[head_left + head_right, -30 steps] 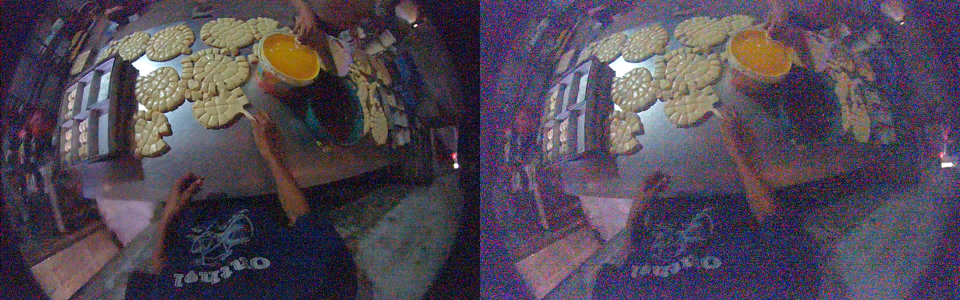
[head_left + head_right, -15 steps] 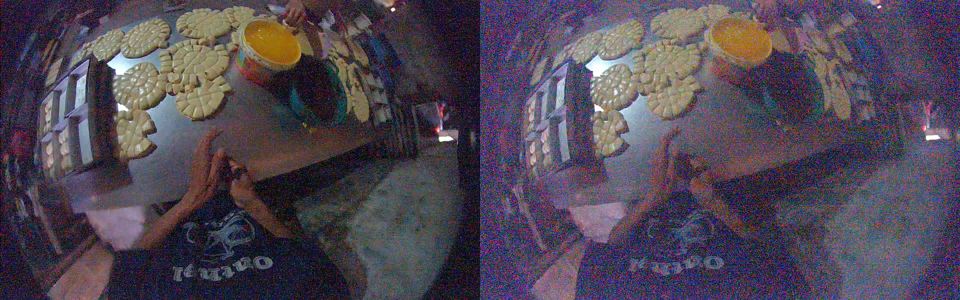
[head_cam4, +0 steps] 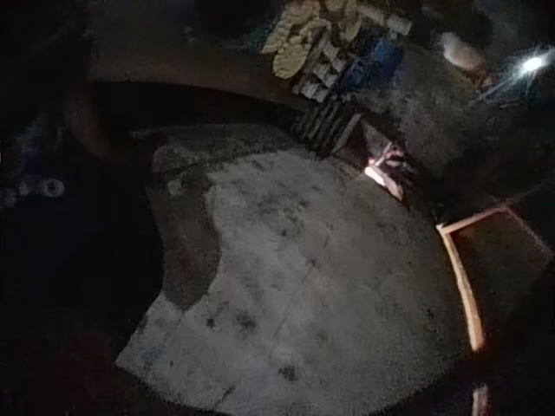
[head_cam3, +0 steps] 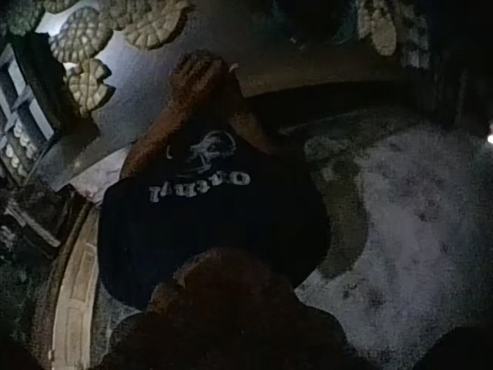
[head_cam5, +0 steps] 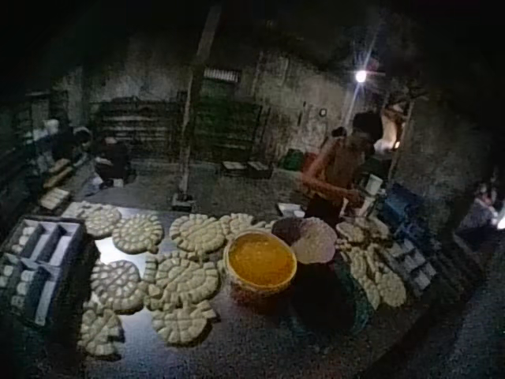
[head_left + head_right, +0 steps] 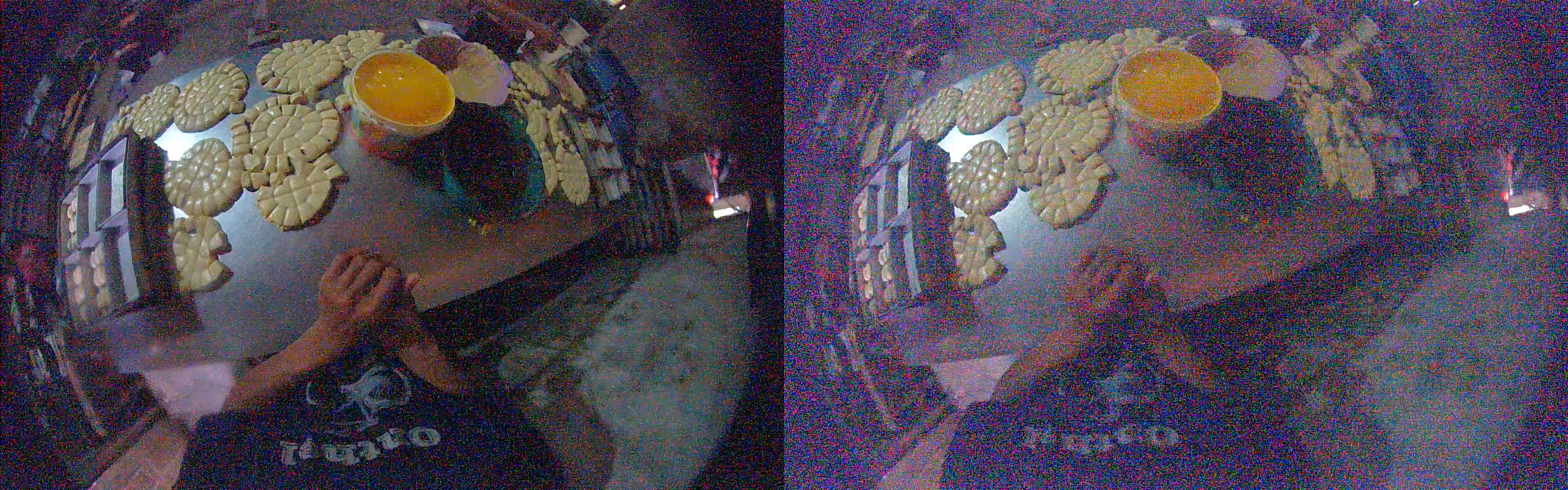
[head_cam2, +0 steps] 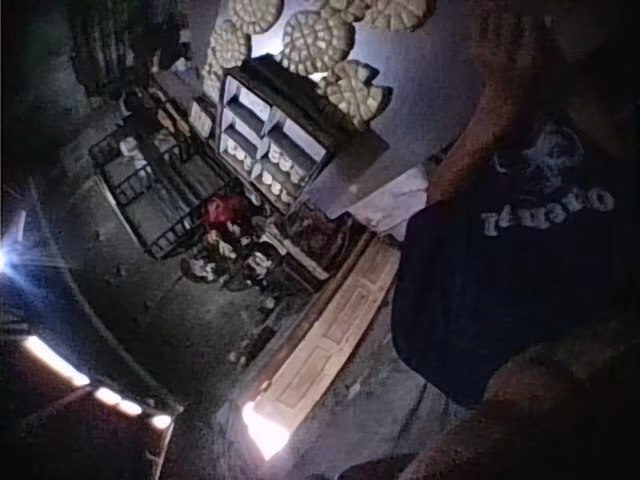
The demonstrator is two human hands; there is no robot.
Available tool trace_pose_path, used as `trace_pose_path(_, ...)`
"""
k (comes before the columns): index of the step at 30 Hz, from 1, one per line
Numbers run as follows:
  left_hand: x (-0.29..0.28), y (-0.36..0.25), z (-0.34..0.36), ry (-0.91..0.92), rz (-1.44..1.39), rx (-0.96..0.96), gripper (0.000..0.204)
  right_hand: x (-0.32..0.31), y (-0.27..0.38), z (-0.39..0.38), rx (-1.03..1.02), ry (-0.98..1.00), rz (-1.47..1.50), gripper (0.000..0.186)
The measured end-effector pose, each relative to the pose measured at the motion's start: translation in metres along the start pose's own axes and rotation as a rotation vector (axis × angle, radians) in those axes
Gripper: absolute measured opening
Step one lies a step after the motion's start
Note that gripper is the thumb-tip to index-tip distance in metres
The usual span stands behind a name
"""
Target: The person fills pieces of dough with a dark paste, shapes them into rolls by hand, and places the finished rolls into metal baking tins.
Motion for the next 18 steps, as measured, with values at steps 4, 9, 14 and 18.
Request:
trace_pose_path(4,0.029,0.000,0.012,0.088,-0.294,-0.139,0.021,-0.019,0.004,0.014,0.069,0.045,0.071,0.041)
trace_pose_path(9,0.074,-0.001,0.011,0.116,-0.632,-0.322,0.034,-0.038,0.024,0.038,0.160,0.068,0.113,0.041)
trace_pose_path(14,0.083,0.009,0.021,0.251,-1.331,-1.090,0.044,-0.043,0.052,0.089,0.196,0.086,0.149,0.042)
trace_pose_path(18,0.061,0.025,0.018,0.006,-0.811,-1.162,0.035,-0.040,0.112,0.160,0.125,0.057,0.058,0.043)
Point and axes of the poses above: each hand's wrist, its own z-axis towards the middle knuckle, its own x-axis out of the palm, y = z × x, the point moved 2 cm from there along z, towards the middle knuckle, and after that the axes turned 3 degrees about z, right-handed, at the moved point
